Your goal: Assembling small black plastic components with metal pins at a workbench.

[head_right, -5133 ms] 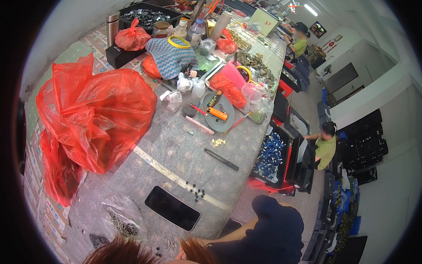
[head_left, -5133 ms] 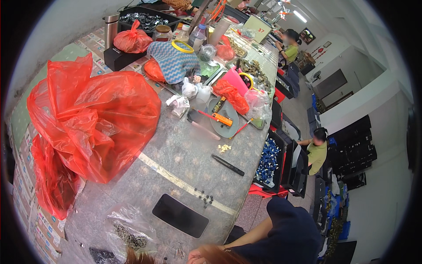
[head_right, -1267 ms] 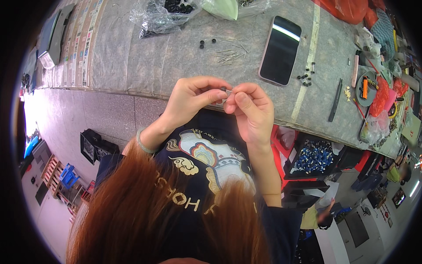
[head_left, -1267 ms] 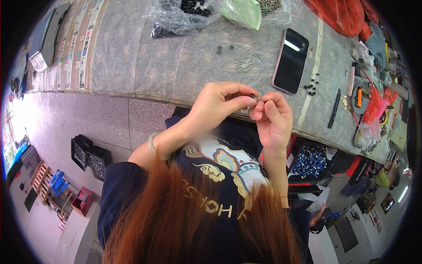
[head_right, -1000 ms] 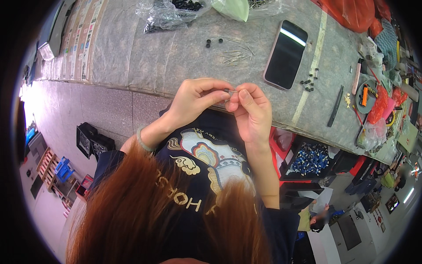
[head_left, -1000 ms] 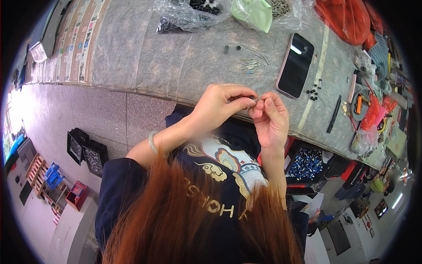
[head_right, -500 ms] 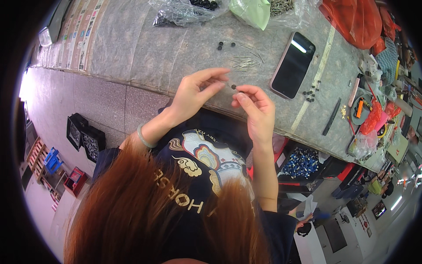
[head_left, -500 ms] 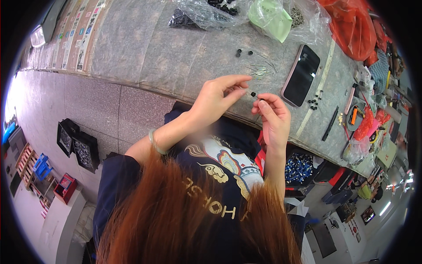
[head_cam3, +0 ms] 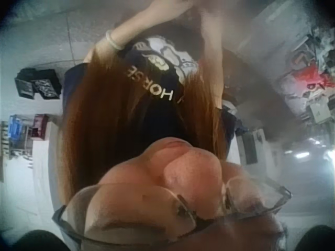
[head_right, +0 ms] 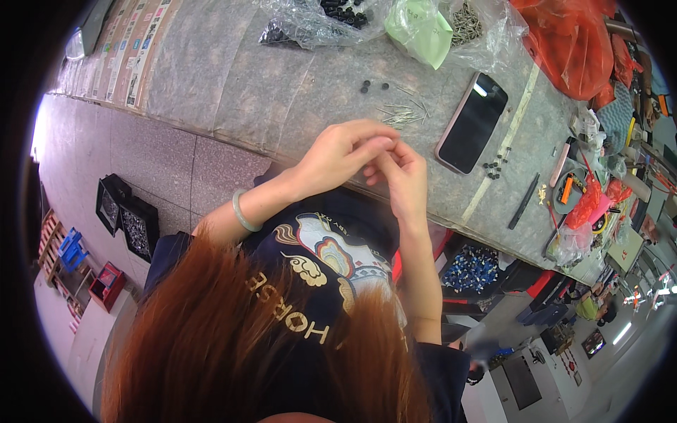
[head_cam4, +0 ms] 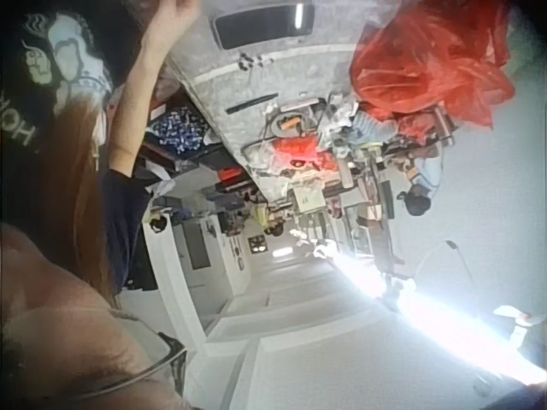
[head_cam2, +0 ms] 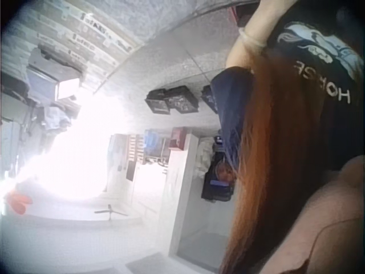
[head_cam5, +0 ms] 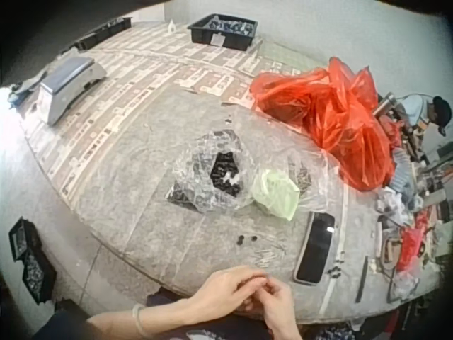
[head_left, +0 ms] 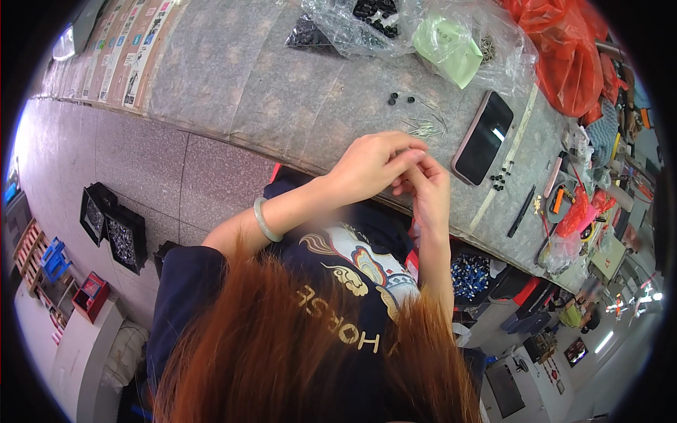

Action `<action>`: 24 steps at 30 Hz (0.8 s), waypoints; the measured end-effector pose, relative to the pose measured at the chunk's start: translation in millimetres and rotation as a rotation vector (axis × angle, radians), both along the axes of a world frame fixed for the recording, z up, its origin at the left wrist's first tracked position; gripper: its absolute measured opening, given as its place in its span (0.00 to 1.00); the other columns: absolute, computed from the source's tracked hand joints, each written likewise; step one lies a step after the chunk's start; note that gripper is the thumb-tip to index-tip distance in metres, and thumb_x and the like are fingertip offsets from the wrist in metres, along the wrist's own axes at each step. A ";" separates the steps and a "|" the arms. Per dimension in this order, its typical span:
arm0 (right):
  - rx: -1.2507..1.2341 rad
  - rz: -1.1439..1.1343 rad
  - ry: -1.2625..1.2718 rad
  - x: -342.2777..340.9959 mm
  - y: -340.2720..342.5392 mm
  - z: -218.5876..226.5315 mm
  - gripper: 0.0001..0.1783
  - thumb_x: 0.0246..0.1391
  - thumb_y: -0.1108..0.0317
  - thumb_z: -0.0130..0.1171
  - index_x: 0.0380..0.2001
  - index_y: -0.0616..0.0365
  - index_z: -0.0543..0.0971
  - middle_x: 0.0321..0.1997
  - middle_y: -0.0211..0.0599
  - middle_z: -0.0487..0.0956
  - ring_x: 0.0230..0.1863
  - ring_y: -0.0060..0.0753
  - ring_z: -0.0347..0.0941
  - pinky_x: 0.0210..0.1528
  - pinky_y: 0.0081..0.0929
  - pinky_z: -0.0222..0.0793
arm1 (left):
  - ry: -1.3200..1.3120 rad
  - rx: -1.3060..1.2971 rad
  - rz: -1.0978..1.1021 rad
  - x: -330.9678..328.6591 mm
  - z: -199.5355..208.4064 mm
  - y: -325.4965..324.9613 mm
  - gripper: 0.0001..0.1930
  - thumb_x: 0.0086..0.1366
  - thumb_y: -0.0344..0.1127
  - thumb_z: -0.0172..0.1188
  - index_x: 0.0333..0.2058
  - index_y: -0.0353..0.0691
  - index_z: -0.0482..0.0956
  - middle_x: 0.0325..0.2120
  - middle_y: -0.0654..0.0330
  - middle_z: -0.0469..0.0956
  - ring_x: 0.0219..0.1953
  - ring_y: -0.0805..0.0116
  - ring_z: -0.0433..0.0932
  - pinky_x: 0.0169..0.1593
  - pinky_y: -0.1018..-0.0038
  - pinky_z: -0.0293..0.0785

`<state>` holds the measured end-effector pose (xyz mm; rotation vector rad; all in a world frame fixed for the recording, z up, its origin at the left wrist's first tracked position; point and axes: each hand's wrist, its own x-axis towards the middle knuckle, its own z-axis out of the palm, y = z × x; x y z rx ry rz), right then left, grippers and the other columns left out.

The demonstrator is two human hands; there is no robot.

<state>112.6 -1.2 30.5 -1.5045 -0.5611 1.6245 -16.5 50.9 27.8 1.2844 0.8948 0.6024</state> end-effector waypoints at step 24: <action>0.043 -0.103 -0.080 -7.5 -4.1 -1.7 0.08 0.50 0.71 0.49 0.27 0.66 0.75 0.20 0.33 0.73 0.21 0.19 0.68 0.24 0.15 0.65 | 0.108 0.031 -0.109 1.8 -2.6 3.8 0.11 0.56 0.32 0.50 0.36 0.35 0.75 0.30 0.53 0.76 0.27 0.68 0.75 0.32 0.77 0.70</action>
